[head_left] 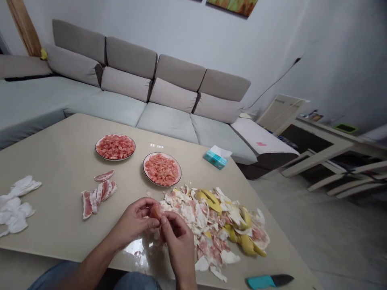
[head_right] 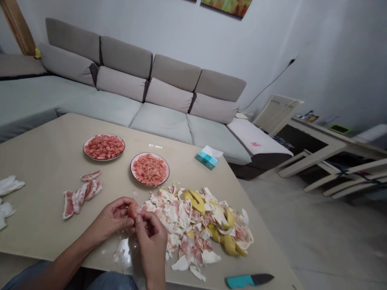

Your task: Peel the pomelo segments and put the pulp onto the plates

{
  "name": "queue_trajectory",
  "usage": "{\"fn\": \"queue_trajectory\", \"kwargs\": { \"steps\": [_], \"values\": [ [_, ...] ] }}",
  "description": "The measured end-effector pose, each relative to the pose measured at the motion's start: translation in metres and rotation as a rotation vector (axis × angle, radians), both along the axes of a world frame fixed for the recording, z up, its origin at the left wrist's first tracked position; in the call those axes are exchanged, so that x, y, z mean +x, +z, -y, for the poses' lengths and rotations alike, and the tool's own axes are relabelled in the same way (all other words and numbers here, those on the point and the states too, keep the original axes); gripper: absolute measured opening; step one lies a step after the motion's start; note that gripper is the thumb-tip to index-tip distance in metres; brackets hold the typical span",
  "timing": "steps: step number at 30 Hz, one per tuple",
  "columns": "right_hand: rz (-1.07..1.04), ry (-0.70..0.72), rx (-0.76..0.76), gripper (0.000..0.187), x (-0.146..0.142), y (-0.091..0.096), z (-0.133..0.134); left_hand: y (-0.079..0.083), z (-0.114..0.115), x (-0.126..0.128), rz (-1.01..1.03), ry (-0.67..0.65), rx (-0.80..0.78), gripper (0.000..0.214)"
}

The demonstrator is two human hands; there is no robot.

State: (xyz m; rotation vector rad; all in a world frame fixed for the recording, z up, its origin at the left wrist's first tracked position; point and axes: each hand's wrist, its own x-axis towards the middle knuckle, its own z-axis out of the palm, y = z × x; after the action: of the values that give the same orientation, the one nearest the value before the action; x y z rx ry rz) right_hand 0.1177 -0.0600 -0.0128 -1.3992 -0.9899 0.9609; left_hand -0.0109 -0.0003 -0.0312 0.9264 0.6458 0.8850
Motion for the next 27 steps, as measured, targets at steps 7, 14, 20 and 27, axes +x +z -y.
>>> {"fn": "queue_trajectory", "kwargs": {
  "steps": [7,14,20,27],
  "values": [
    [-0.033,0.007,-0.077,0.029,0.004,-0.002,-0.001,-0.001,0.000,0.002,0.021,0.005,-0.016,0.036],
    [0.014,0.031,-0.105,0.026,0.008,-0.006,0.000,-0.002,0.001,0.002,-0.023,0.025,-0.015,0.037],
    [0.016,0.026,-0.108,0.026,0.009,-0.006,0.001,-0.005,0.000,0.002,-0.011,0.018,0.007,0.038],
    [-0.044,0.048,-0.127,0.032,0.012,-0.008,0.001,-0.002,0.000,0.002,-0.032,0.045,0.030,0.037]
  ]
}}
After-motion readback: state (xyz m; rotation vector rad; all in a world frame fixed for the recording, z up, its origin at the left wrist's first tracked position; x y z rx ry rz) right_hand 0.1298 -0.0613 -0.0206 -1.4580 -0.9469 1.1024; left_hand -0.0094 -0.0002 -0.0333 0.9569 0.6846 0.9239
